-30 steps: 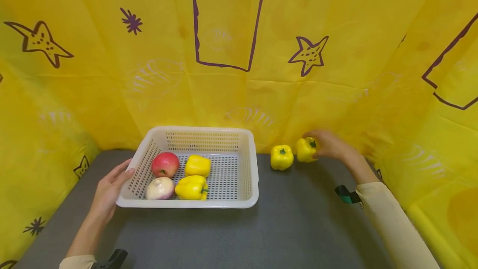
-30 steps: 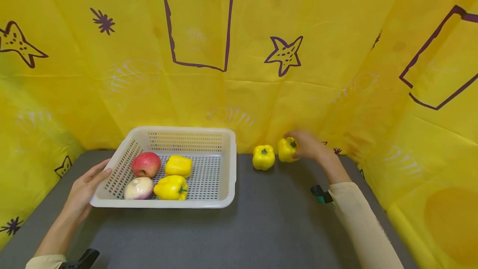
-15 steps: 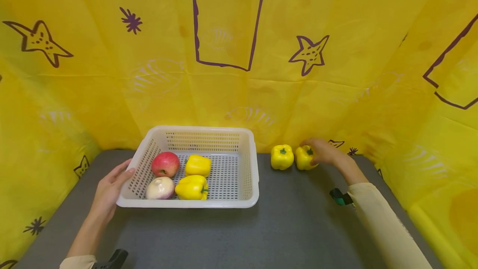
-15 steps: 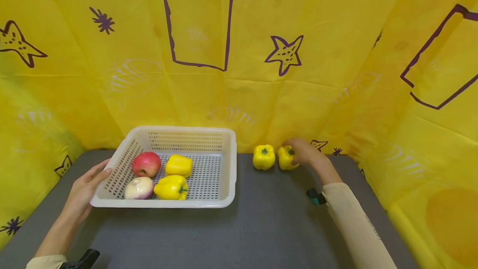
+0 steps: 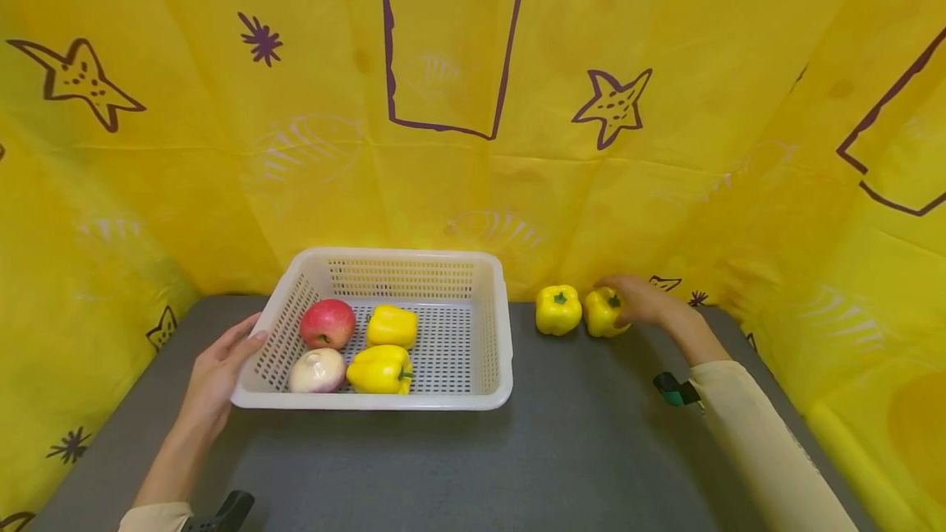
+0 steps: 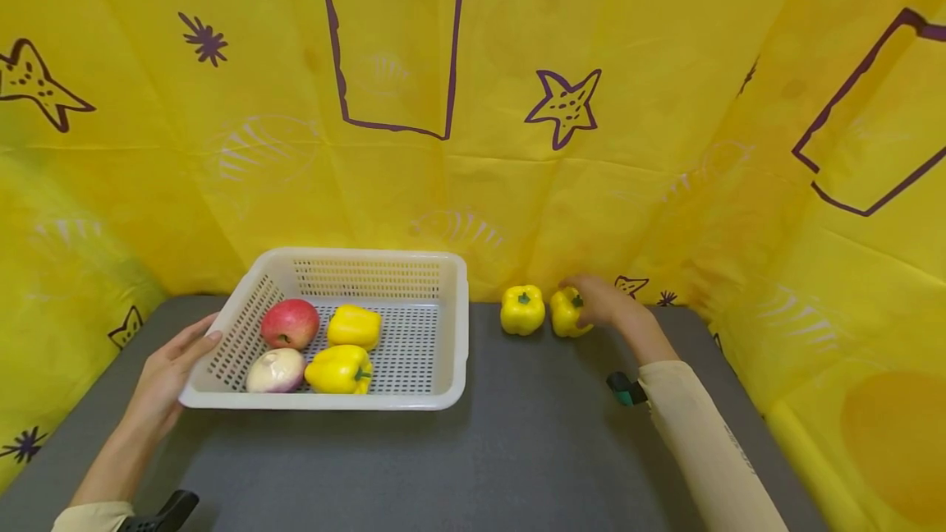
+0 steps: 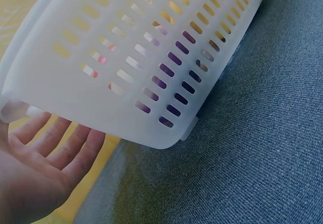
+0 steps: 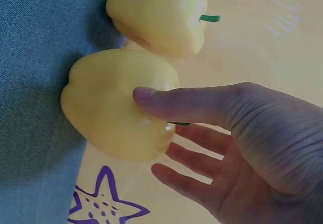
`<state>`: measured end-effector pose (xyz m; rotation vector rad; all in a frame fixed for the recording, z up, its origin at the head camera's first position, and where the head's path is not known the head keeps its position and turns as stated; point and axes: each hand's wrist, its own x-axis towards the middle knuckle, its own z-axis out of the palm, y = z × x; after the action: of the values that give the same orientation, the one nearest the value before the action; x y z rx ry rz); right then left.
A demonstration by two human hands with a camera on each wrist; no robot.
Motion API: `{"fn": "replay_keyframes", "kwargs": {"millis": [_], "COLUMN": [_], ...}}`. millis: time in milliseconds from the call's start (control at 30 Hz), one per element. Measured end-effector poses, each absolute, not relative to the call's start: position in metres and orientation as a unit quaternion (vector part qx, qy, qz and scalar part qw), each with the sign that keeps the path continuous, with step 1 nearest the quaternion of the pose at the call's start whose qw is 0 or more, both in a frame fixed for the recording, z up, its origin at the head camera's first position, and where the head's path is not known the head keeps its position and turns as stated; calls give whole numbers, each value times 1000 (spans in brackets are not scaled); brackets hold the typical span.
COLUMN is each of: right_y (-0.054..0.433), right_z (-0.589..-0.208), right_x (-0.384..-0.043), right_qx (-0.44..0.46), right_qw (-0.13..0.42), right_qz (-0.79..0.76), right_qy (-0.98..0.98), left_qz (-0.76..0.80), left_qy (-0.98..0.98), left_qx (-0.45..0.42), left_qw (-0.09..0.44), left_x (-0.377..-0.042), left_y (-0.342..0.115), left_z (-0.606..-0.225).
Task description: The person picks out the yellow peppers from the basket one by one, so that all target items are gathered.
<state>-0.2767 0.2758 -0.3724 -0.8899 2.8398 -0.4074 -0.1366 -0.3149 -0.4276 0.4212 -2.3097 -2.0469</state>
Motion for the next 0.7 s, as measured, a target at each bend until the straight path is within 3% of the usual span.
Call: {"fn": "replay_keyframes", "kwargs": {"millis": [333,700], "right_y": [269,258], "right_z": [-342,-324], "right_x": [-264,-263], "right_qx": [-263,-288], "right_qw": [72,56], "right_qz": [-156,-221], "right_qy": [949,930], "left_qz": [-635,-638], "left_qy": [-761,-757], "left_qx": [134,136], "left_qw": [15,18], "left_x": [-138,-138], "left_y": [-316,-315], "left_z": [-429,-427]}}
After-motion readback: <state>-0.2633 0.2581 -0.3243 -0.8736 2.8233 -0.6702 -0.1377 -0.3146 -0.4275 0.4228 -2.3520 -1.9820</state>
